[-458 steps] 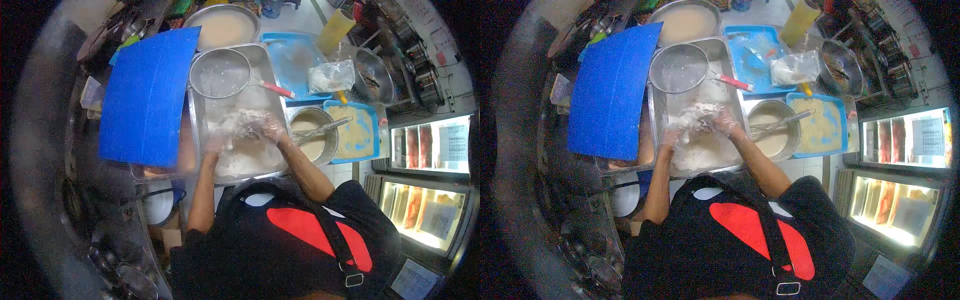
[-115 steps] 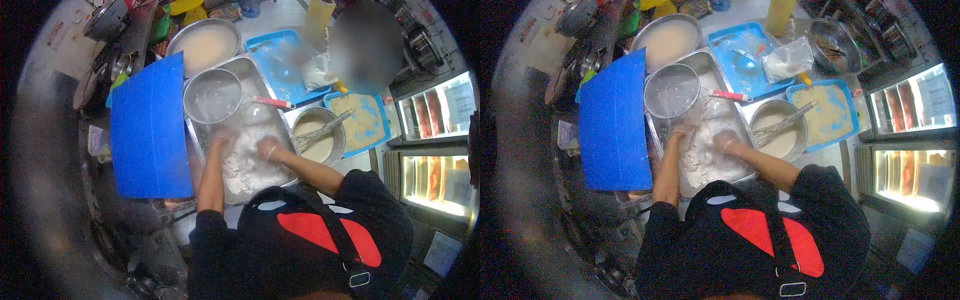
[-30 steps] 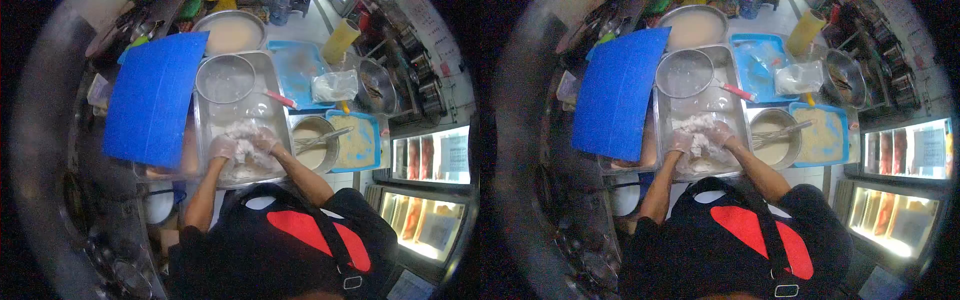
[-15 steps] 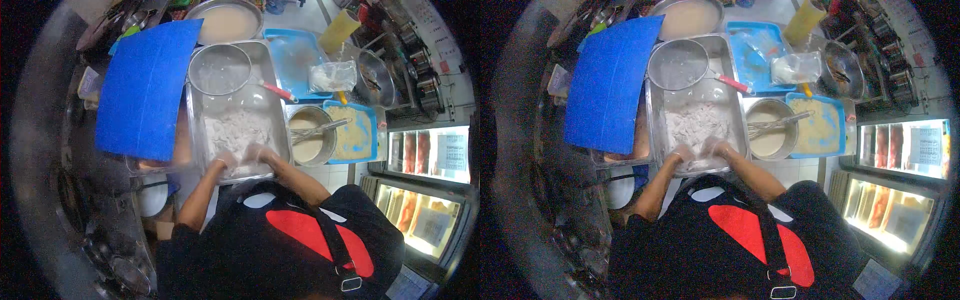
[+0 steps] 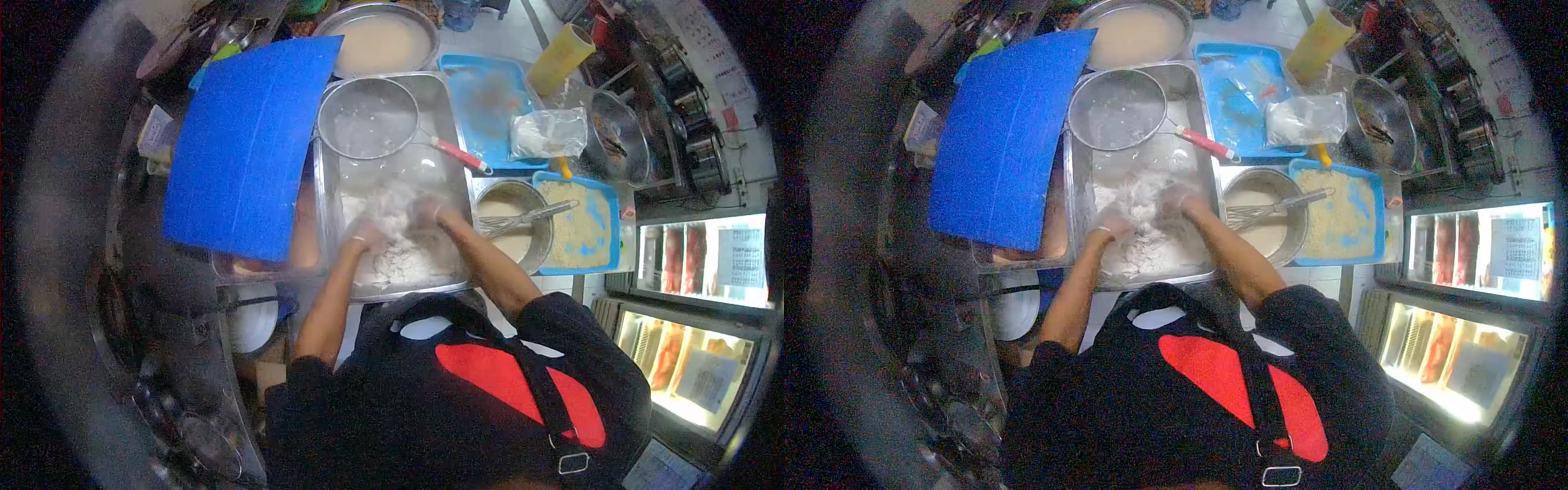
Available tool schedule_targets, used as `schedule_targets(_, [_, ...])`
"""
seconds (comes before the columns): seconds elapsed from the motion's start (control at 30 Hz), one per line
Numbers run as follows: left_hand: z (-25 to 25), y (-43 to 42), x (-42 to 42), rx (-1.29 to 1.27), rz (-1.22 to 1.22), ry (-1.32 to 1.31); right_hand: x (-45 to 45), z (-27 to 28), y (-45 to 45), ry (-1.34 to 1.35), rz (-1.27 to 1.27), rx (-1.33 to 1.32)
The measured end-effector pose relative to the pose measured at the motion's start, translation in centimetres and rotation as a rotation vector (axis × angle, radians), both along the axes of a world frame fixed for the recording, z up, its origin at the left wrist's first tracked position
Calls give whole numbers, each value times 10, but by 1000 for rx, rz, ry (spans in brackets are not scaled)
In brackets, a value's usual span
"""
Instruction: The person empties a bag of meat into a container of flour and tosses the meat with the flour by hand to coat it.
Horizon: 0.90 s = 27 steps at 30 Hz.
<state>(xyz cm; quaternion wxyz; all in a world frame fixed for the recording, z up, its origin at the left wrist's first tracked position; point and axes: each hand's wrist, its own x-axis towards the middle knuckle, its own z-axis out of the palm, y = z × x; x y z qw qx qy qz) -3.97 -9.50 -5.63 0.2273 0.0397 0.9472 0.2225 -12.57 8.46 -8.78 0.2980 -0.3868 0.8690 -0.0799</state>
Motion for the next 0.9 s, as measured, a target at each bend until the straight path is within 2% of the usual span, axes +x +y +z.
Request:
schedule_targets(0.07, [-41, 10, 9, 3, 75, 59, 21, -12, -10, 110, 25, 22])
schedule_targets(0.17, [-96, 15, 11, -148, 43, -122, 42, -63, 4, 116, -154, 46])
schedule_targets(0.23, [-82, 8, 14, -165, 109, -2, 39, -27, 11, -21, -131, 68])
schedule_targets(0.27, [-47, 8, 18, -183, 137, 31, 39, -2, 16, -92, -117, 84])
schedule_targets(0.33, [-14, 8, 23, -157, 199, 19, 40, 36, 24, 16, 134, 43])
schedule_targets(0.4, [-5, 0, 15, -77, 272, -53, 33, 4, 42, -391, -235, -587])
schedule_targets(0.43, [-9, -4, 14, 52, 299, -54, 30, -13, 51, -577, -323, -895])
schedule_targets(0.47, [-16, -4, 13, 195, 342, -46, 34, -10, 39, -632, -574, -907])
schedule_targets(0.5, [-17, -3, 8, 338, 390, -27, 32, -3, 36, -603, -651, -969])
schedule_targets(0.53, [-17, -2, 5, 388, 375, 101, 30, 5, 33, -570, -724, -1031])
schedule_targets(0.6, [4, -2, 6, 458, 340, 336, 38, 29, 27, -389, -545, -1269])
schedule_targets(0.63, [16, 1, 6, 489, 305, 446, 42, 44, 27, -338, -556, -1191])
schedule_targets(0.67, [51, 5, 3, 486, 360, 347, 45, 64, 26, -289, -563, -1112])
schedule_targets(0.73, [43, 4, -3, 482, 419, 293, 47, 116, 14, -258, -711, -563])
schedule_targets(0.77, [37, 3, -4, 477, 447, 267, 44, 115, 12, -210, -653, -589])
schedule_targets(0.8, [28, -3, -1, 608, 380, 322, 42, 110, 13, -163, -599, -615])
schedule_targets(0.83, [20, -6, -3, 413, 251, 294, 37, 103, 15, -116, -546, -640])
schedule_targets(0.9, [21, -7, -1, 26, -12, 222, 16, 28, 35, -172, -220, -677])
